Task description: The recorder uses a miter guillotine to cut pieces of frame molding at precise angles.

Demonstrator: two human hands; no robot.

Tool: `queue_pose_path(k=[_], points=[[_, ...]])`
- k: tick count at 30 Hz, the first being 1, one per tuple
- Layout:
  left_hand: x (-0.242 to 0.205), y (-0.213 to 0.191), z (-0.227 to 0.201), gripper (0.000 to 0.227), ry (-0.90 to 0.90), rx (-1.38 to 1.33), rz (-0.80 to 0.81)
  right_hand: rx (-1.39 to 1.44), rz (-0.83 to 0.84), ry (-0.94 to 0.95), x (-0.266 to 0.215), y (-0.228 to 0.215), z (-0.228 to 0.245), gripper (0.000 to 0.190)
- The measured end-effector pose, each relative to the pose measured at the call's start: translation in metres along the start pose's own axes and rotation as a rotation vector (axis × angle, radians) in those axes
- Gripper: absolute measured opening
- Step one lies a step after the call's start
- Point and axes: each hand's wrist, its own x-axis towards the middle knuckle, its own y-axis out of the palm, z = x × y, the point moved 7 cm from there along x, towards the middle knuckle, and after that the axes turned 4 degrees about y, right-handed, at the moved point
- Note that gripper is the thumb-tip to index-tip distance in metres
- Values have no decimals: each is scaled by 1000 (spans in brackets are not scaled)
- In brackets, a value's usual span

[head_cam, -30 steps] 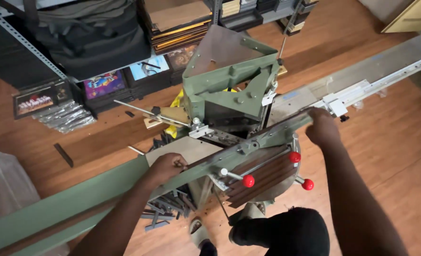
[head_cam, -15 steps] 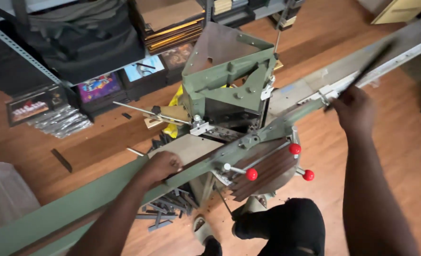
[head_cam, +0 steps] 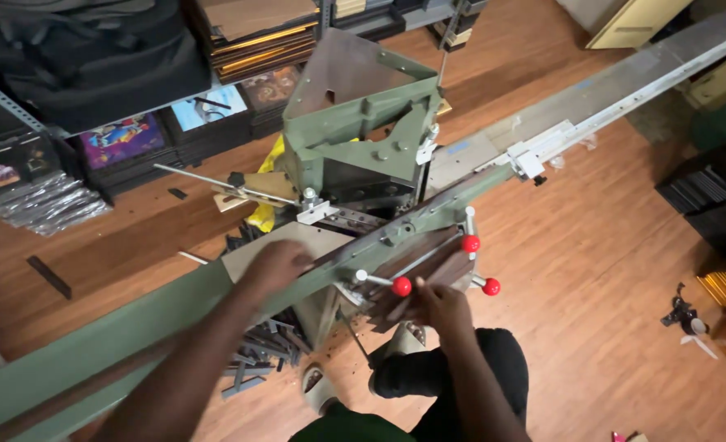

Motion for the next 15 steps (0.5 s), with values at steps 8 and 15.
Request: queue_pose_path(k=[8,15], points=[[-51,-17,27,18,-220,-284,73,-458,-24,-134,0,14,36,49],[-2,-10,-2,11,-276,-189,131,-533,-274,-237,-11,-59,33,31]])
